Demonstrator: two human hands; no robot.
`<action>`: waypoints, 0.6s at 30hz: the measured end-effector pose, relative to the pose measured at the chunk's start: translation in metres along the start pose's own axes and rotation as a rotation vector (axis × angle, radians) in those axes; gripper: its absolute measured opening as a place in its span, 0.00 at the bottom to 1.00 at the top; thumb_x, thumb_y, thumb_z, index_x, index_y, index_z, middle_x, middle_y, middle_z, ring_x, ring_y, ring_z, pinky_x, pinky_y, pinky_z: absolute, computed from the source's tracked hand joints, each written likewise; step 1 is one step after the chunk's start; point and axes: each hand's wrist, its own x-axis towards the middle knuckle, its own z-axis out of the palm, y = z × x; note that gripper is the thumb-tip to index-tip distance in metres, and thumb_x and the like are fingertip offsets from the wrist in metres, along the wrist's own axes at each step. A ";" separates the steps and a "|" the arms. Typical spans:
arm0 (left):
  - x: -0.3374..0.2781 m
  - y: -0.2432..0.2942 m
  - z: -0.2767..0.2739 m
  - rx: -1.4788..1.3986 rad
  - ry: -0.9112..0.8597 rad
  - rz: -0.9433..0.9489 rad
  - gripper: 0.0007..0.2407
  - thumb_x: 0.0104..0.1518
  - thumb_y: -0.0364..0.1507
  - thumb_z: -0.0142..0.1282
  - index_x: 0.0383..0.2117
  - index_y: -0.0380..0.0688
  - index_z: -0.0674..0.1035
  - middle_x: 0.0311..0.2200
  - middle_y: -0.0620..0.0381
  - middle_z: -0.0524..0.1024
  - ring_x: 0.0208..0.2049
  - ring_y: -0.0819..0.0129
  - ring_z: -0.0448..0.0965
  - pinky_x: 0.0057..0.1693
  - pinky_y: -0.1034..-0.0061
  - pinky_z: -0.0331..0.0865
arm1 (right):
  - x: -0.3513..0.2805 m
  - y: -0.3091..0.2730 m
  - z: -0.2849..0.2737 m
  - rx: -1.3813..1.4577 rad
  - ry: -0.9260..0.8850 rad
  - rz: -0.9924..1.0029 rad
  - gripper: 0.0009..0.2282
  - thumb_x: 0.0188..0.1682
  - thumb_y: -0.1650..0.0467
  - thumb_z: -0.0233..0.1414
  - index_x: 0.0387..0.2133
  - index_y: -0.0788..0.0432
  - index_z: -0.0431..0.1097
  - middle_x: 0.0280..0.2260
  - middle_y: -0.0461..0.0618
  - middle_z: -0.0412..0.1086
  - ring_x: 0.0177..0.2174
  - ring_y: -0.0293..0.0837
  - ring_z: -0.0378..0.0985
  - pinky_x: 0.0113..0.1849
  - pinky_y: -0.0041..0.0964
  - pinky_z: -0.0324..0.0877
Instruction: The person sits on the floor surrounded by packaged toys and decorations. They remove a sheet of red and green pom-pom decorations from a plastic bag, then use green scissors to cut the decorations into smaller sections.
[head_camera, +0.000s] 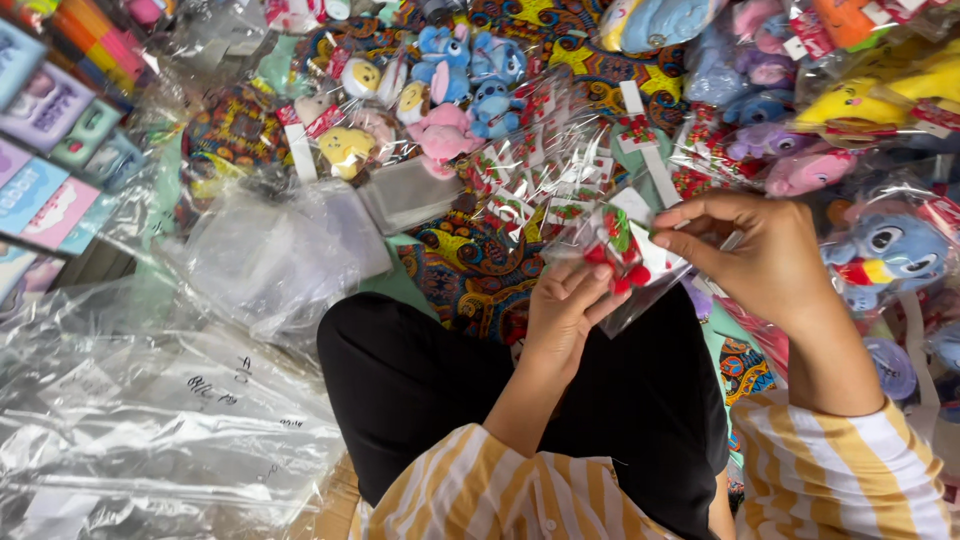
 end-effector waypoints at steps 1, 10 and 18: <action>0.001 0.003 0.002 -0.003 0.008 0.007 0.15 0.51 0.28 0.68 0.43 0.40 0.79 0.40 0.51 0.81 0.44 0.61 0.83 0.57 0.55 0.79 | 0.000 -0.001 0.002 0.004 -0.009 -0.006 0.04 0.49 0.71 0.65 0.36 0.55 0.81 0.33 0.40 0.79 0.25 0.28 0.70 0.32 0.23 0.65; 0.010 0.004 -0.003 0.013 0.093 0.014 0.16 0.48 0.27 0.70 0.44 0.45 0.81 0.40 0.55 0.83 0.42 0.66 0.84 0.44 0.71 0.82 | 0.002 -0.018 0.009 0.015 -0.205 0.161 0.08 0.43 0.68 0.65 0.36 0.51 0.82 0.35 0.38 0.82 0.33 0.27 0.79 0.36 0.23 0.70; 0.004 0.008 -0.014 0.039 -0.029 0.023 0.13 0.52 0.26 0.67 0.42 0.36 0.83 0.38 0.50 0.84 0.38 0.66 0.85 0.46 0.72 0.82 | 0.007 -0.021 0.017 0.090 -0.227 0.062 0.09 0.44 0.71 0.64 0.38 0.55 0.82 0.37 0.43 0.82 0.37 0.30 0.79 0.41 0.25 0.70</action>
